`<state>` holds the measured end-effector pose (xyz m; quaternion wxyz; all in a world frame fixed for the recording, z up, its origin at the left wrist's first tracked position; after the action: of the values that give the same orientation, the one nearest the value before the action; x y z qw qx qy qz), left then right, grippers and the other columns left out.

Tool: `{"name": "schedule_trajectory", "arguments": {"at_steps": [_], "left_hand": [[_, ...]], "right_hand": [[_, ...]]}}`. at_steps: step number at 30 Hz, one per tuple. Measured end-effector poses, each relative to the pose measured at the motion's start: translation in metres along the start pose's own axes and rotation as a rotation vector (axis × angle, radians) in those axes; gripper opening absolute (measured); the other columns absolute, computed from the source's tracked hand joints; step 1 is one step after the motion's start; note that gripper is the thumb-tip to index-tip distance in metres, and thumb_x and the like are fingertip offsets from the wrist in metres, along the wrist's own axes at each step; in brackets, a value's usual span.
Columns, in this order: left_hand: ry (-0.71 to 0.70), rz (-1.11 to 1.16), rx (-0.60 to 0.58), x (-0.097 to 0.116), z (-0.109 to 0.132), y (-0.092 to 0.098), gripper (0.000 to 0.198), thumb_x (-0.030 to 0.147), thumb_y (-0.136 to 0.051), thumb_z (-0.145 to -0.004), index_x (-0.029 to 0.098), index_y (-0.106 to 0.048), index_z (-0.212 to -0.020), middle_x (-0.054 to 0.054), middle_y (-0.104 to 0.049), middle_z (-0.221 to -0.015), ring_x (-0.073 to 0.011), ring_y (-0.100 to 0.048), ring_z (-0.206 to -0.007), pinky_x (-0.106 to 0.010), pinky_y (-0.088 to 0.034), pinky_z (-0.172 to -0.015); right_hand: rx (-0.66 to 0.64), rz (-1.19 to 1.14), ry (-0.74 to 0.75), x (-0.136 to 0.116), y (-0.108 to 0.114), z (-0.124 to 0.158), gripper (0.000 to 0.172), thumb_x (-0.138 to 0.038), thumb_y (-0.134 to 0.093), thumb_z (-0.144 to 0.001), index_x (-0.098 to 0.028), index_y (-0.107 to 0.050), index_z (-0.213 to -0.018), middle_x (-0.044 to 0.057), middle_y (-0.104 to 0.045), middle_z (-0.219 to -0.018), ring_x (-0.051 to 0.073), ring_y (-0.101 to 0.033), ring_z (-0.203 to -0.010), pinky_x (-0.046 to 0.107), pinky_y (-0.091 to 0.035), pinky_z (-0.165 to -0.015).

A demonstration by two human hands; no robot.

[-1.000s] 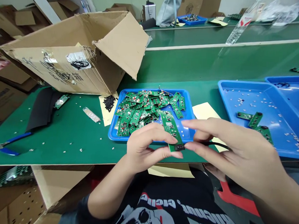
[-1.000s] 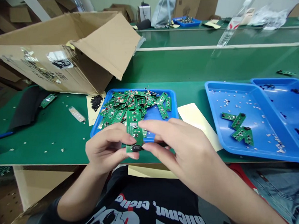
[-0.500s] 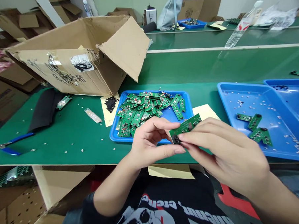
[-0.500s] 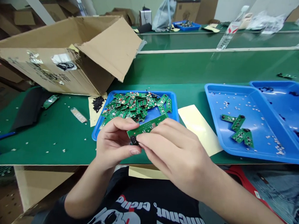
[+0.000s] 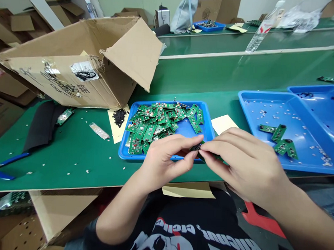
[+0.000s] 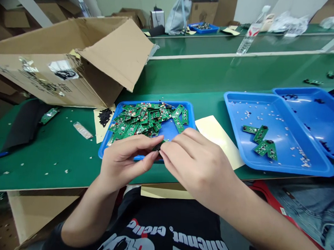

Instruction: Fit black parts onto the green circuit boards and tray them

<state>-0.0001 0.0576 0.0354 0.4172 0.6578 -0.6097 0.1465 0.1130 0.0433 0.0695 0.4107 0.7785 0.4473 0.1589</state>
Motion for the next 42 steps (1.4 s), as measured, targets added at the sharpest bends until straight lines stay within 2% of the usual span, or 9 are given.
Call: {"name": "schedule_trajectory", "arguments": {"at_steps": [5,19,22,25,29,31,34,39,42], "left_hand": [[-0.120,-0.158,-0.054,0.007,-0.006,-0.008,0.026,0.006,-0.058,-0.086,0.014,-0.066,-0.109,-0.007,-0.073,-0.087,-0.0118,-0.067,-0.077,-0.024,-0.057,-0.071],[-0.050,-0.109,-0.154,-0.009,-0.026,-0.034,0.016,0.007,-0.058,-0.087,0.014,-0.069,-0.095,-0.005,-0.073,-0.084,-0.0107,-0.066,-0.075,-0.021,-0.054,-0.069],[-0.061,-0.124,-0.169,-0.011,-0.031,-0.041,0.016,0.006,-0.058,-0.085,0.011,-0.070,-0.094,-0.006,-0.073,-0.081,-0.0111,-0.066,-0.072,-0.021,-0.053,-0.066],[-0.086,-0.100,-0.239,-0.010,-0.029,-0.053,0.018,0.003,-0.056,-0.083,0.008,-0.069,-0.093,-0.007,-0.072,-0.078,-0.0120,-0.067,-0.070,-0.021,-0.053,-0.064],[0.012,0.023,-0.291,-0.022,-0.033,-0.074,0.015,0.011,-0.058,-0.086,0.012,-0.070,-0.095,-0.007,-0.073,-0.082,-0.0129,-0.068,-0.071,-0.023,-0.055,-0.064],[0.114,0.062,-0.317,-0.033,-0.042,-0.095,0.011,0.015,-0.062,-0.086,0.013,-0.070,-0.093,-0.006,-0.074,-0.083,-0.0125,-0.067,-0.068,-0.023,-0.056,-0.062],[0.199,0.011,-0.476,-0.046,-0.059,-0.152,0.012,0.014,-0.060,-0.087,0.012,-0.070,-0.092,-0.006,-0.075,-0.088,-0.0142,-0.069,-0.074,-0.026,-0.056,-0.070],[0.203,-0.073,-0.591,-0.059,-0.091,-0.254,0.023,0.020,-0.050,-0.094,0.008,-0.068,-0.105,-0.011,-0.074,-0.103,-0.0199,-0.070,-0.093,-0.030,-0.056,-0.082],[0.205,-0.165,-0.657,-0.069,-0.097,-0.294,0.030,0.021,-0.047,-0.096,0.005,-0.065,-0.114,-0.016,-0.072,-0.111,-0.0251,-0.068,-0.101,-0.035,-0.055,-0.085]], "right_hand": [[0.020,0.059,0.019,0.001,-0.002,0.001,0.018,-0.006,-0.057,-0.086,-0.015,-0.061,-0.071,0.006,-0.065,-0.066,0.016,-0.054,-0.063,0.031,-0.049,-0.062],[0.084,0.306,-0.179,0.014,-0.006,0.014,0.020,-0.007,-0.050,-0.080,-0.017,-0.055,-0.063,0.001,-0.050,-0.055,0.016,-0.050,-0.053,0.030,-0.038,-0.049],[0.120,0.346,-0.295,0.035,0.002,0.022,0.019,-0.008,-0.053,-0.079,-0.018,-0.054,-0.063,0.002,-0.053,-0.055,0.016,-0.052,-0.054,0.029,-0.038,-0.049],[0.269,0.305,-0.586,0.077,0.034,0.047,0.016,-0.009,-0.059,-0.074,-0.019,-0.056,-0.063,-0.001,-0.052,-0.052,0.013,-0.047,-0.047,0.028,-0.035,-0.046],[0.371,0.093,-0.792,0.116,0.063,0.095,0.007,-0.015,-0.070,-0.074,-0.021,-0.067,-0.071,0.000,-0.064,-0.064,0.013,-0.059,-0.056,0.025,-0.049,-0.053],[0.415,0.052,-0.852,0.123,0.069,0.123,0.007,-0.014,-0.071,-0.074,-0.021,-0.068,-0.073,0.001,-0.067,-0.066,0.014,-0.062,-0.056,0.025,-0.052,-0.053],[0.527,-0.007,-0.962,0.129,0.072,0.169,0.008,-0.014,-0.072,-0.074,-0.021,-0.068,-0.072,0.003,-0.068,-0.064,0.016,-0.065,-0.051,0.025,-0.052,-0.047],[0.754,-0.092,-1.070,0.136,0.076,0.230,0.010,-0.020,-0.078,-0.071,-0.028,-0.072,-0.073,0.003,-0.067,-0.054,0.021,-0.064,-0.043,0.028,-0.051,-0.040],[0.859,-0.118,-1.101,0.147,0.076,0.256,0.020,-0.021,-0.086,-0.057,-0.034,-0.073,-0.064,0.002,-0.064,-0.046,0.022,-0.058,-0.032,0.030,-0.045,-0.033]]}}
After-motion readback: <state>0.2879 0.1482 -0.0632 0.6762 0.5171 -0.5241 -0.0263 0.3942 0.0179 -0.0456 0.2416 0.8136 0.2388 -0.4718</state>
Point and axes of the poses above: each hand's wrist, its own z-axis away from the middle knuckle, its own y-axis out of the back of the hand, x = y × z, the point moved 8 cm from there along -z, towards the middle knuckle
